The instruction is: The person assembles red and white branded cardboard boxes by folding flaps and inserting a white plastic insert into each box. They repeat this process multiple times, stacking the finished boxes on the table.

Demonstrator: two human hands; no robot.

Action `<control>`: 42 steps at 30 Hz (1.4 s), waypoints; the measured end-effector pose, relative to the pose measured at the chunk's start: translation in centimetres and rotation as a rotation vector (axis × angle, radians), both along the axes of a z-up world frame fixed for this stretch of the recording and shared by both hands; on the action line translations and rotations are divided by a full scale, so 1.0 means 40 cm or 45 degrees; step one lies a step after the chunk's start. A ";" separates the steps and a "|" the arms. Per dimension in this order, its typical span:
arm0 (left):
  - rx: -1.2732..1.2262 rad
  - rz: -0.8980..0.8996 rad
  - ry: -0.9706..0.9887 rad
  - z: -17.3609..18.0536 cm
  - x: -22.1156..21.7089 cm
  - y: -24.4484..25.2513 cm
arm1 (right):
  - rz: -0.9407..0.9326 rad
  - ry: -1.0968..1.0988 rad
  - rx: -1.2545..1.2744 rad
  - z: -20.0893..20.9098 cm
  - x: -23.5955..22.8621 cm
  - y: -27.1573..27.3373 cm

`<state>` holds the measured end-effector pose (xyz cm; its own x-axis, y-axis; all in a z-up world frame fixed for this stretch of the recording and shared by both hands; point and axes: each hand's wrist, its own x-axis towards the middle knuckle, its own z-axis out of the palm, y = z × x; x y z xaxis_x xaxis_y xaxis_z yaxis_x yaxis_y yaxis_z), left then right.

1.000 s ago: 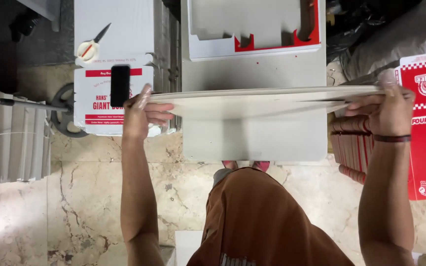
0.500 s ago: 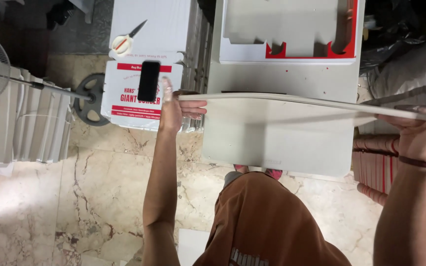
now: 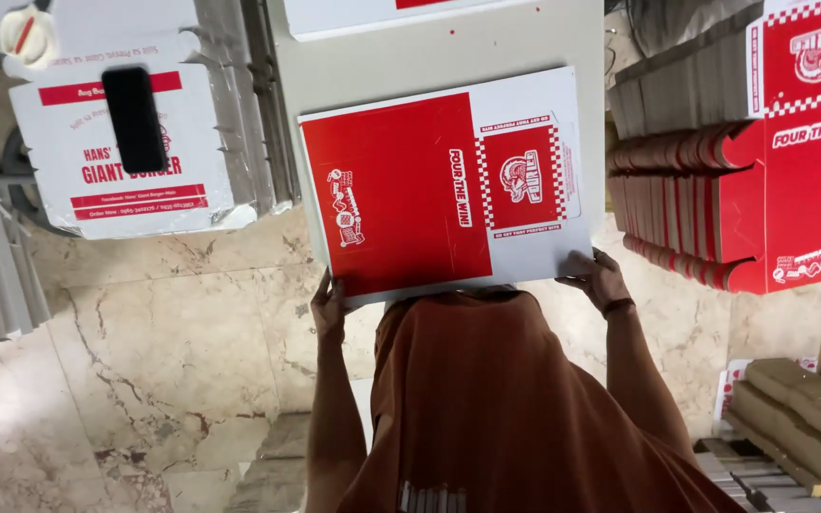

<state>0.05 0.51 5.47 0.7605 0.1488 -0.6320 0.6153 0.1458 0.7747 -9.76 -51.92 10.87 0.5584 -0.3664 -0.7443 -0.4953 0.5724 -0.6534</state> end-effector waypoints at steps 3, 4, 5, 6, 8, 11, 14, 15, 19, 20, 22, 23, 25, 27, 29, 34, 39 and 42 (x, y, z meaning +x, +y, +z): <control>0.072 -0.043 -0.023 0.054 -0.003 -0.025 | 0.028 0.125 0.134 -0.004 -0.013 -0.022; 0.571 -0.362 0.202 0.072 0.012 -0.031 | 0.014 0.125 0.248 -0.008 -0.012 -0.030; 1.068 -0.681 0.429 0.091 0.027 -0.036 | -0.001 0.126 0.361 -0.012 -0.011 -0.038; 1.067 -0.680 0.434 0.070 0.047 -0.104 | 0.002 0.130 0.361 -0.023 -0.008 -0.040; 1.556 -0.717 -0.235 0.030 0.091 -0.234 | -0.035 0.143 0.474 -0.049 0.008 -0.042; 1.092 -1.066 -0.734 0.326 0.214 -0.611 | 0.108 0.206 0.274 -0.066 0.020 -0.022; 1.203 -1.703 -0.565 0.159 0.252 -0.864 | 0.132 0.204 0.150 0.013 0.048 -0.004; 1.198 -1.698 -0.562 0.172 0.245 -0.908 | 0.138 0.207 0.145 0.026 0.042 0.004; 1.327 -1.791 -0.126 0.242 0.249 -0.996 | 0.343 0.326 -0.169 0.067 0.047 0.023; 1.357 -1.759 -0.101 0.263 0.253 -1.005 | 0.579 0.375 -0.349 0.078 0.051 0.018; 1.323 -1.812 -0.017 0.300 0.283 -1.018 | 0.721 0.420 -0.420 0.213 0.131 0.057; 1.289 -1.879 0.087 0.318 0.288 -1.022 | 0.863 0.478 -0.471 0.282 0.159 0.082; 1.281 -1.905 0.016 0.279 0.288 -1.036 | 0.917 0.546 -0.437 0.389 0.240 0.051; 1.299 -1.925 -0.021 0.208 0.280 -0.988 | 0.990 0.602 -0.375 0.333 0.302 -0.009; 1.860 -1.375 -1.222 0.107 0.252 -0.954 | 0.677 0.542 -0.038 0.122 0.350 -0.162; 1.629 -1.941 -0.760 0.056 0.288 -0.987 | 0.772 0.443 0.120 0.003 0.655 -0.216; 1.600 -2.119 -0.627 0.125 0.299 -0.975 | 0.753 0.160 -0.259 0.072 0.741 -0.154; 1.711 -1.270 -1.307 0.138 0.271 -0.962 | 1.104 0.008 -0.346 0.257 0.742 -0.101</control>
